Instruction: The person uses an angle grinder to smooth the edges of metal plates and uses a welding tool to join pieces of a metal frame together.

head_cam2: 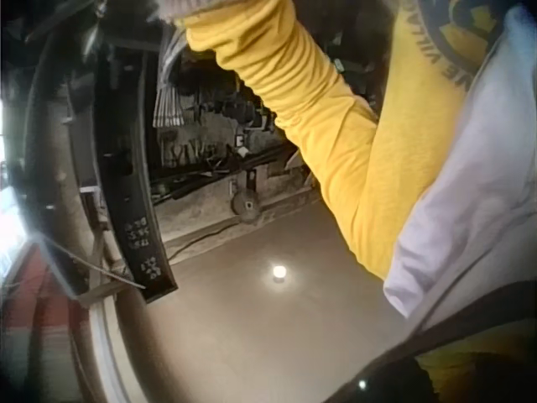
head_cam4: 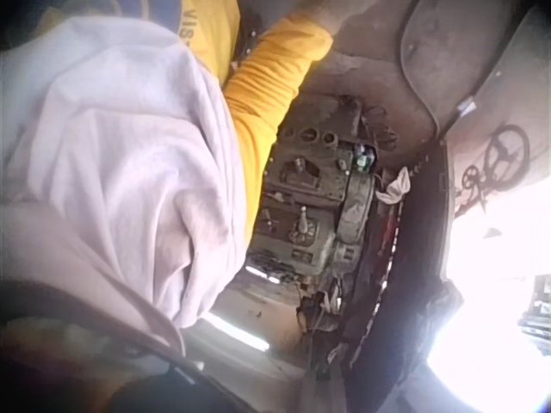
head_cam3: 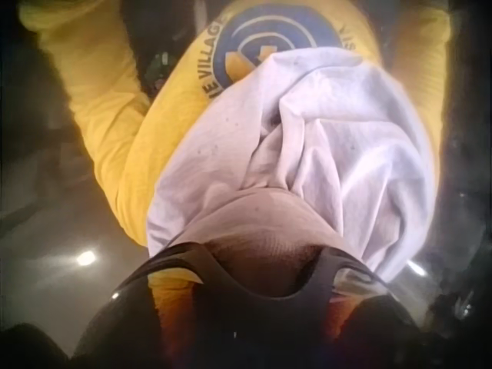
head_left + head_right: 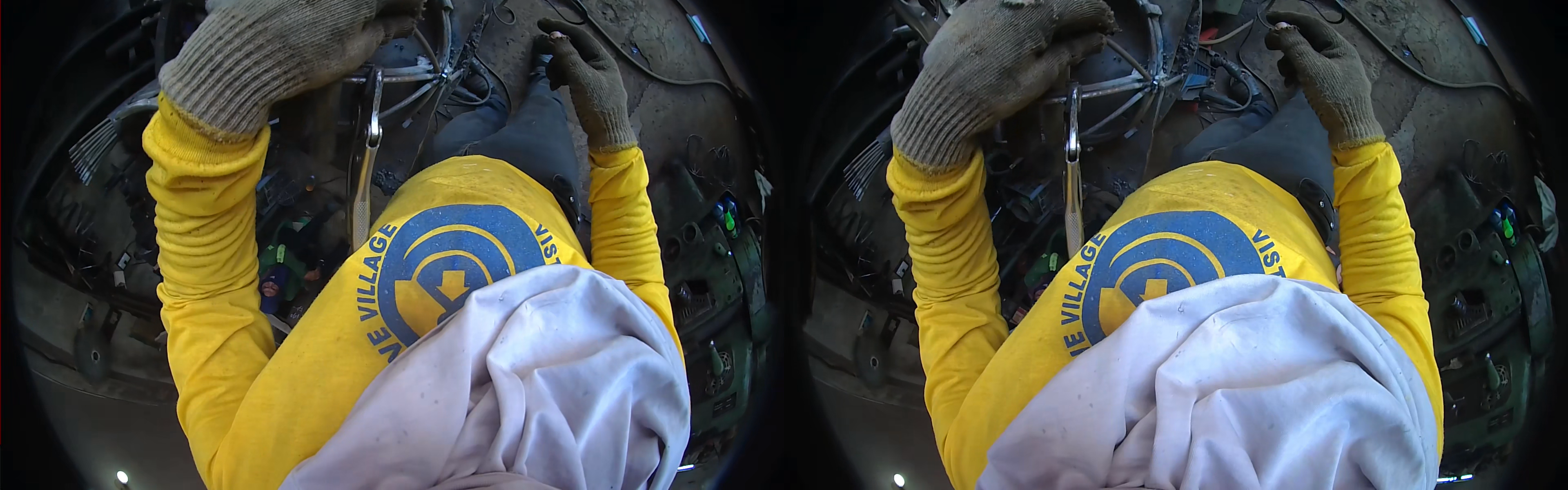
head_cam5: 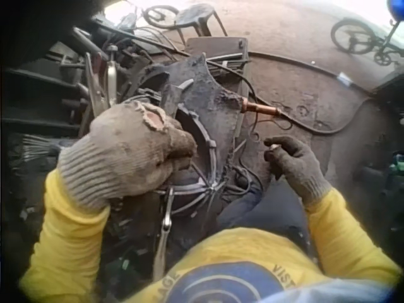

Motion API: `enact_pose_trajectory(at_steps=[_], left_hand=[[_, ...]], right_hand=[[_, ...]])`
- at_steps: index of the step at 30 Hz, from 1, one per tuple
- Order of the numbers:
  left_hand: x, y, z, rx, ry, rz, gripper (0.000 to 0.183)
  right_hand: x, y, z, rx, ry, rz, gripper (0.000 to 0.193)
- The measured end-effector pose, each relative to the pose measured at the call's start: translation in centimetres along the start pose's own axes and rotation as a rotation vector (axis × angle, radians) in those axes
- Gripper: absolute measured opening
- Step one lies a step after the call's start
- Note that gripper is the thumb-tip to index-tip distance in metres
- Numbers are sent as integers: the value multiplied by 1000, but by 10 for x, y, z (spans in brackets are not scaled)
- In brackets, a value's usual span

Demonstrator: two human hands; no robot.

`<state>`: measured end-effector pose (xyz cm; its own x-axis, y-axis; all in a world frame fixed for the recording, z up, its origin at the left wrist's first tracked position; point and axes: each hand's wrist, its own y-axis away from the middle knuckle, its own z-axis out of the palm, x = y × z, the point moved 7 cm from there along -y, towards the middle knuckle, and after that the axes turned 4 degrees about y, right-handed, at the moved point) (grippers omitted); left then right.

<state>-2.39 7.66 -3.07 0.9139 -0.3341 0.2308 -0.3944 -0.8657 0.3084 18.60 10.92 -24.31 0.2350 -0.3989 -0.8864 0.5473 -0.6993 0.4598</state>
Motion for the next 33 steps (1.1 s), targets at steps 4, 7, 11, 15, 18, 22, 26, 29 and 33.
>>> enact_pose_trajectory(at_steps=[4,7,11,15,18,22,26,29,33], left_hand=[[6,9,-5,-51,-79,-89,17],[13,14,-4,-30,-150,-160,18],[12,6,0,-90,-233,-203,20],[25,17,-10,8,-148,-105,24],[11,16,0,-230,-213,-321,24],[20,13,-5,-175,-161,-235,26],[21,9,-11,-239,-112,-249,27],[21,9,-12,-296,-49,-261,26],[30,10,-19,-77,-153,-114,25]], right_hand=[[3,9,10,-35,35,-23,35],[16,17,13,4,2,35,33],[34,28,6,66,-8,89,33],[38,35,14,32,13,118,33],[37,38,14,38,29,113,32],[32,38,14,59,1,90,32],[26,39,16,65,-19,80,30],[-8,45,31,32,113,-33,46],[-63,38,58,-170,-47,-42,34]])
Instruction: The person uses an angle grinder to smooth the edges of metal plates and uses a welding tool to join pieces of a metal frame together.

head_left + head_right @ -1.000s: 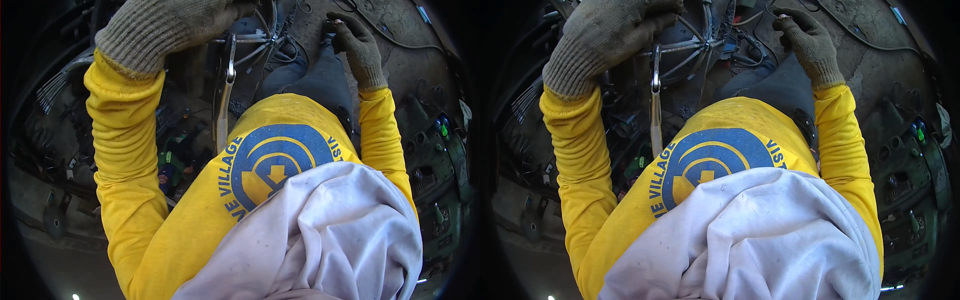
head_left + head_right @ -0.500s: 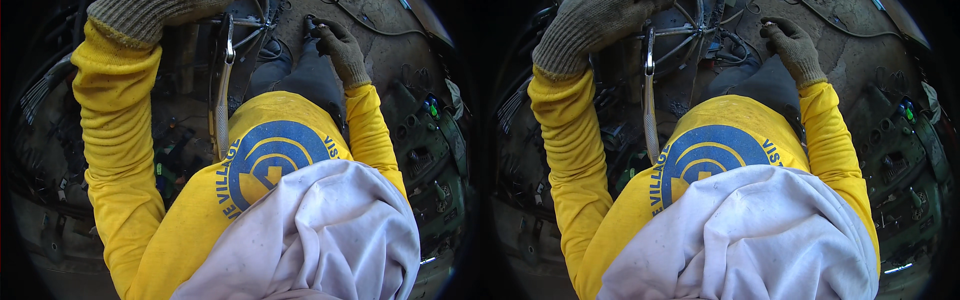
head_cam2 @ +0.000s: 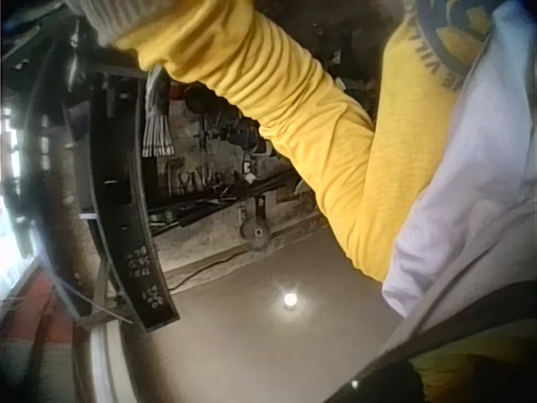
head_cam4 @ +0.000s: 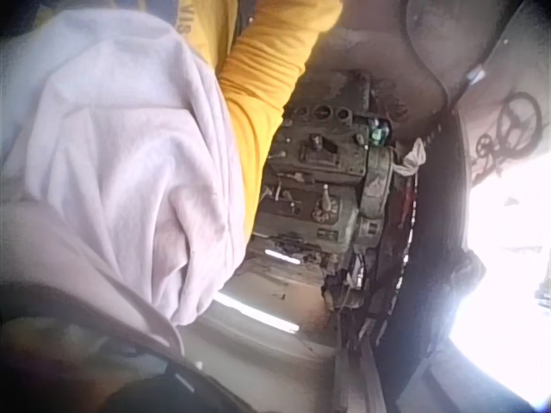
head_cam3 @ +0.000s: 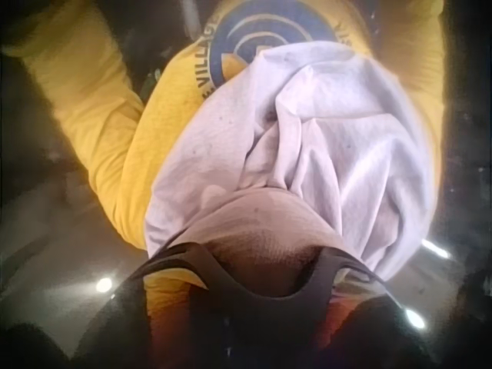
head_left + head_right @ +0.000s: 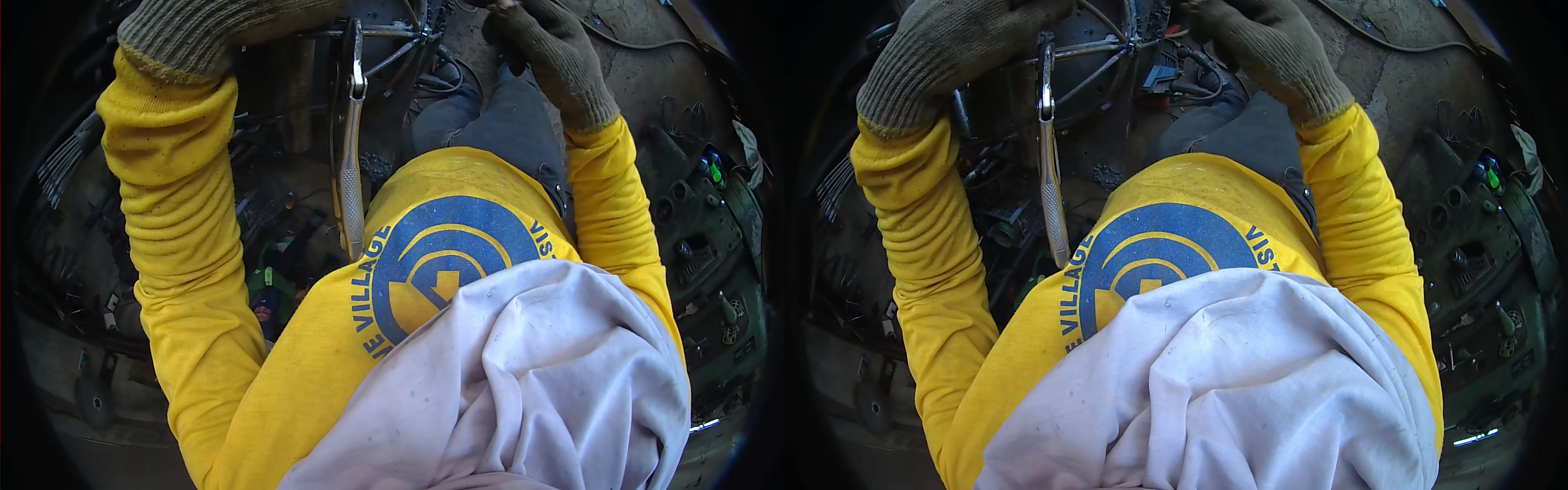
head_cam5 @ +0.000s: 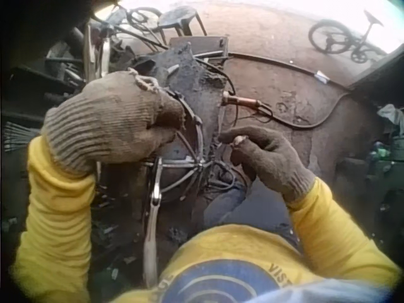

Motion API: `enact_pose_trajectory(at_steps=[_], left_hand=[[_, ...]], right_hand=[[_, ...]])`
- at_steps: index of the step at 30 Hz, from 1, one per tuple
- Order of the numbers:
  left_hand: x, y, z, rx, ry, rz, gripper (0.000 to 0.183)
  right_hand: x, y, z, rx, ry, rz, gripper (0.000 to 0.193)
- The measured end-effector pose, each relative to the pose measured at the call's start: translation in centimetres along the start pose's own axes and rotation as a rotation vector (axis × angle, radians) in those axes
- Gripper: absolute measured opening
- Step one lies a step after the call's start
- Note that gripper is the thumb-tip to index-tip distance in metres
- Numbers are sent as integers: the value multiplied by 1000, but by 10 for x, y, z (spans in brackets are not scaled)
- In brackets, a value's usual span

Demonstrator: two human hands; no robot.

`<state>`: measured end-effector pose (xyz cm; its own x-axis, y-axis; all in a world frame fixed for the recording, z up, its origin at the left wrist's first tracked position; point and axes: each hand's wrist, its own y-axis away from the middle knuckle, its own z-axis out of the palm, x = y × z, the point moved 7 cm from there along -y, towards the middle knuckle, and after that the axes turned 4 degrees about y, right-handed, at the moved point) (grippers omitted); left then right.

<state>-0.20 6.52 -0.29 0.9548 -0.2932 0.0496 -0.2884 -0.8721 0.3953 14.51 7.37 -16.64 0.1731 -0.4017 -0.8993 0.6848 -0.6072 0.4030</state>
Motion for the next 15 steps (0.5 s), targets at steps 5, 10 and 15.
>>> enact_pose_trajectory(at_steps=[5,10,15], left_hand=[[-3,-1,9,-197,26,-142,25],[-4,3,12,-66,-10,-90,24],[0,4,9,9,6,-48,23]], right_hand=[[-21,-22,25,-239,67,-154,38],[-25,-21,41,-435,173,-40,58],[-25,-15,38,-432,227,-21,63]])
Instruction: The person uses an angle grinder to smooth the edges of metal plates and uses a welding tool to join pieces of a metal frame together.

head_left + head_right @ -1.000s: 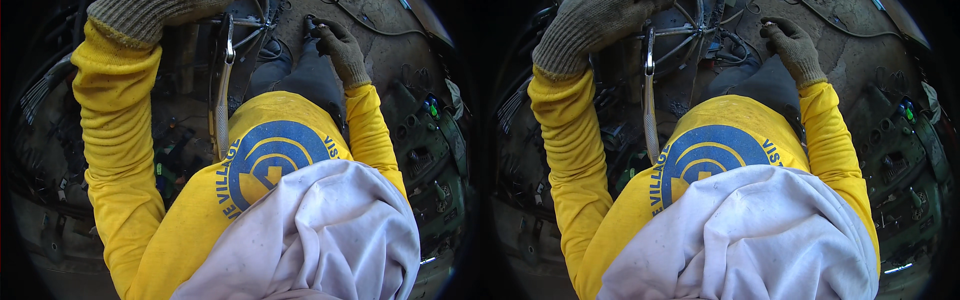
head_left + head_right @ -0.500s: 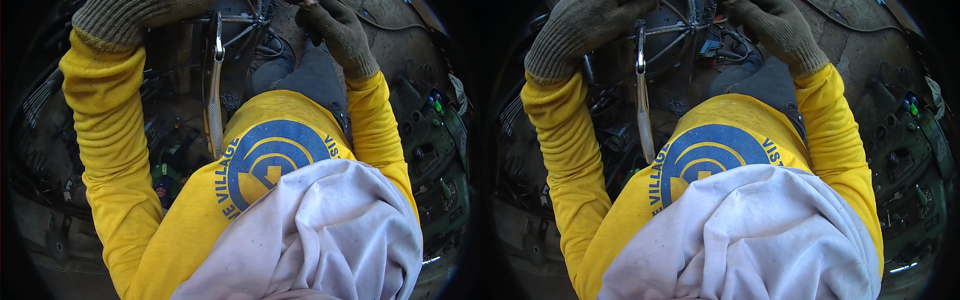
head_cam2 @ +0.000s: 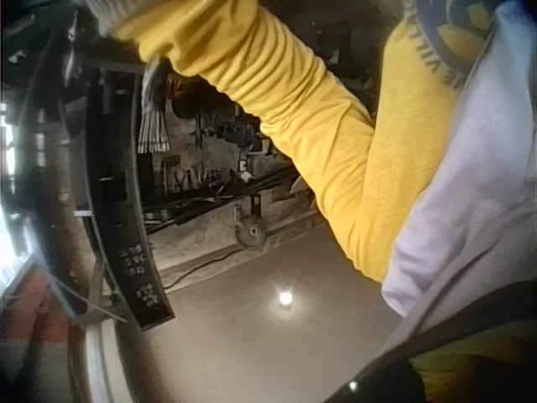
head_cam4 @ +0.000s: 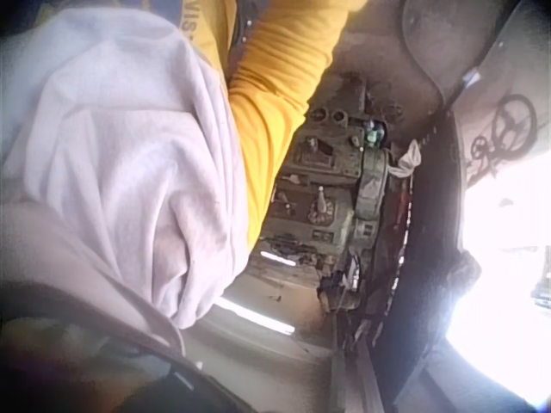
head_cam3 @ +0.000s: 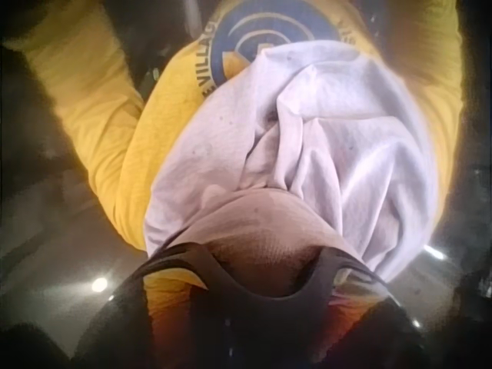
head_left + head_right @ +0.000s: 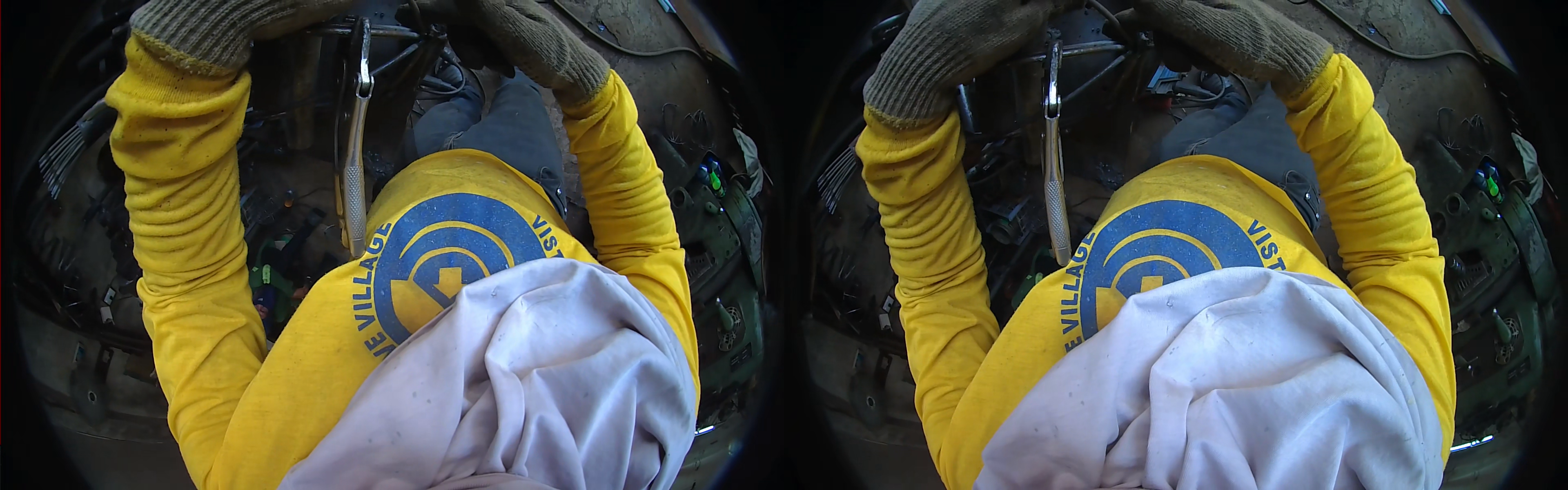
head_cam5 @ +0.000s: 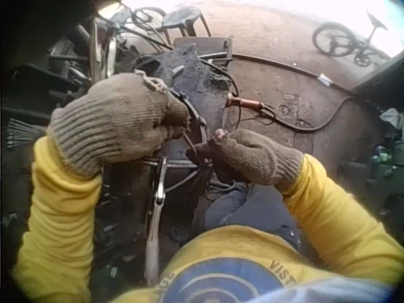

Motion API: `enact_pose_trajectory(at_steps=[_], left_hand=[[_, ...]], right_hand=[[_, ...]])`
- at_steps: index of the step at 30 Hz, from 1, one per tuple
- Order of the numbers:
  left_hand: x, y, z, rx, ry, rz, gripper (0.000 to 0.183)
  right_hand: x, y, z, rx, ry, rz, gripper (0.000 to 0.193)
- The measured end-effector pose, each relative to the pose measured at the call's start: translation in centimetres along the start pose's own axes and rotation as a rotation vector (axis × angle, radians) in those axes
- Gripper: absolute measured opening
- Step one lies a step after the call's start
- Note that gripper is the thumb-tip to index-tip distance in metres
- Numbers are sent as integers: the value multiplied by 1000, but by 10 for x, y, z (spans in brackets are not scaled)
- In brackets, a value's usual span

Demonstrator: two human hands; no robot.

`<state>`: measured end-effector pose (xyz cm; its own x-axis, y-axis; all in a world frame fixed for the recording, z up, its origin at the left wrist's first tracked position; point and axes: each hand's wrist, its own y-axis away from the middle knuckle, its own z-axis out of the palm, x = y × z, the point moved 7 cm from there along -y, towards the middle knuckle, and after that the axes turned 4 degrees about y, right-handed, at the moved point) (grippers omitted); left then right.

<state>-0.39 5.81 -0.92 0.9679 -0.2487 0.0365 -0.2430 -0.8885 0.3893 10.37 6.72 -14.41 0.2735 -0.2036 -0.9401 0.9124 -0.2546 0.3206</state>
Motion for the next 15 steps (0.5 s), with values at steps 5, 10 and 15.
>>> enact_pose_trajectory(at_steps=[5,10,15], left_hand=[[-9,-11,8,-120,-12,-12,24],[-7,-9,6,-49,-32,32,24],[-1,-6,1,-111,-61,-31,23]], right_hand=[[9,-5,-1,-11,3,-63,68],[17,13,-43,-50,-545,-260,77],[95,61,-91,392,-974,-308,58]])
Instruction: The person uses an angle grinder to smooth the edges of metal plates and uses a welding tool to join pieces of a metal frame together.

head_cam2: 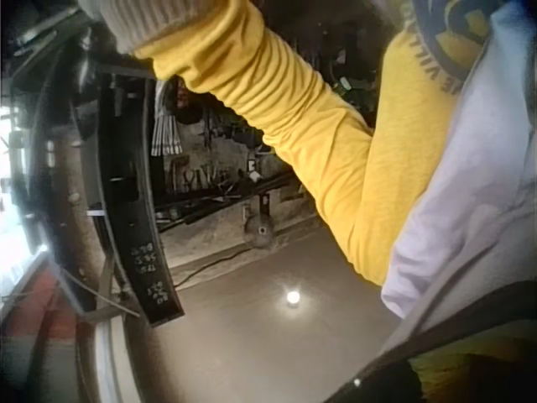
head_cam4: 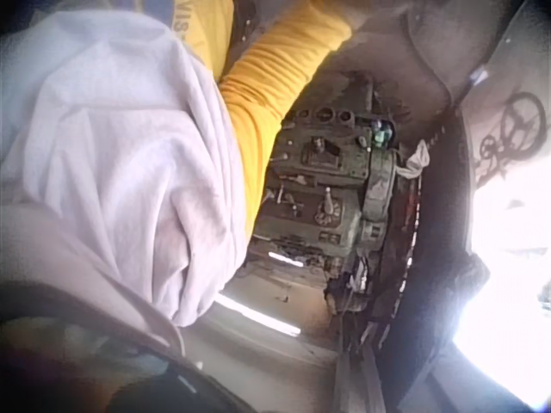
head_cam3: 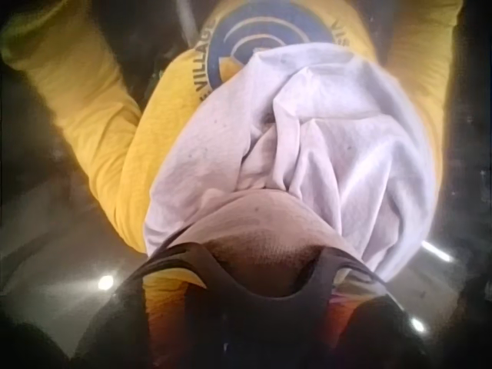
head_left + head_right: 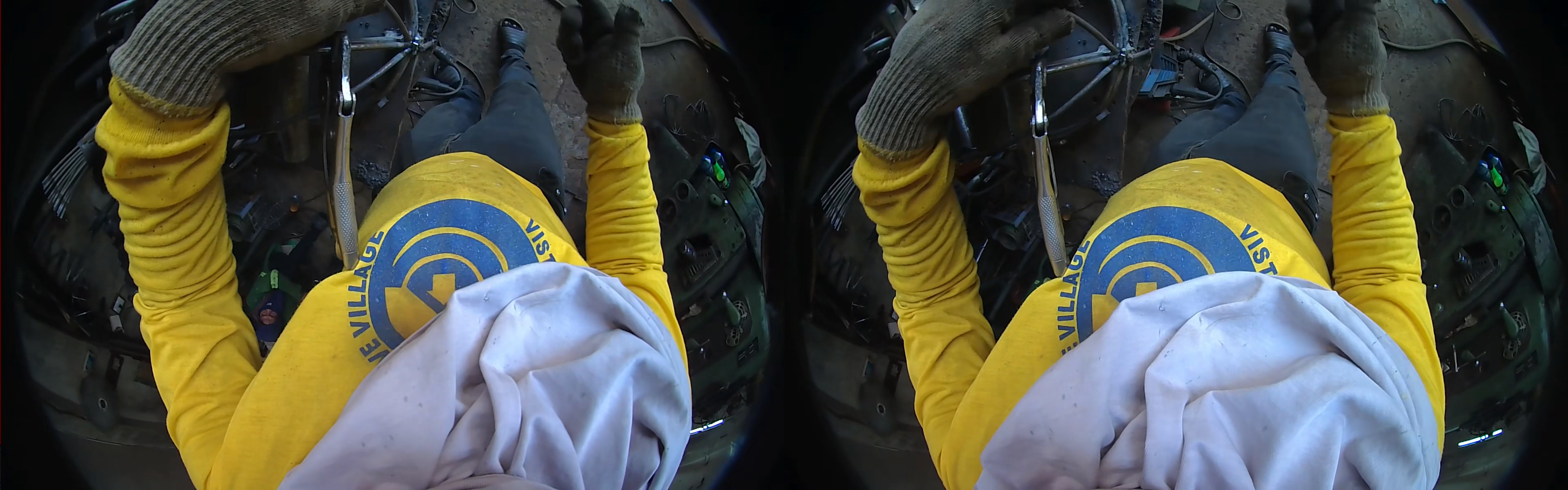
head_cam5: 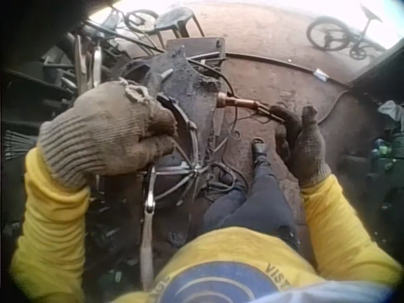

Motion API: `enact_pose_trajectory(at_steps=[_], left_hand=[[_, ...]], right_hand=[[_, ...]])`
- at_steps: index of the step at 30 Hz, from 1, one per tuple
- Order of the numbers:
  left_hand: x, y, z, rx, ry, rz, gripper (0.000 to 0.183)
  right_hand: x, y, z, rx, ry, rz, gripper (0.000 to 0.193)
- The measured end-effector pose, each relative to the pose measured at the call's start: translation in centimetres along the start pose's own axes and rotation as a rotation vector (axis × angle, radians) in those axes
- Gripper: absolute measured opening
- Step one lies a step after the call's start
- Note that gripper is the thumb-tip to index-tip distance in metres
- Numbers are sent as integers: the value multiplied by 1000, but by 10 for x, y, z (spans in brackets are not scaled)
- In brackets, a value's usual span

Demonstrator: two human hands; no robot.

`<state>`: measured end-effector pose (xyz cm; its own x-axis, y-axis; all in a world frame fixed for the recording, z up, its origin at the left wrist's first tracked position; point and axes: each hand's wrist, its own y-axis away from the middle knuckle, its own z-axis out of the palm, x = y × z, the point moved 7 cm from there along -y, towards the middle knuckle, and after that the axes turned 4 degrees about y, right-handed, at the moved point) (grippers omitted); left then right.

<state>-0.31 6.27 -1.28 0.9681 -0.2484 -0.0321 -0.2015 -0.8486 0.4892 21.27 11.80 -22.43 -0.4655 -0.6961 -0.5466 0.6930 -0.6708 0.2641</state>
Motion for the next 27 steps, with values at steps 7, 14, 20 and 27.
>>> enact_pose_trajectory(at_steps=[7,14,20,27], left_hand=[[-3,-9,8,-150,74,-116,25],[-24,-7,28,70,-72,119,26],[-34,10,30,95,-91,128,25],[-13,-1,23,149,-97,102,26]], right_hand=[[38,55,-58,383,454,100,90],[65,73,-73,436,425,163,82],[58,60,-59,354,538,137,76],[68,61,-71,341,556,146,71]])
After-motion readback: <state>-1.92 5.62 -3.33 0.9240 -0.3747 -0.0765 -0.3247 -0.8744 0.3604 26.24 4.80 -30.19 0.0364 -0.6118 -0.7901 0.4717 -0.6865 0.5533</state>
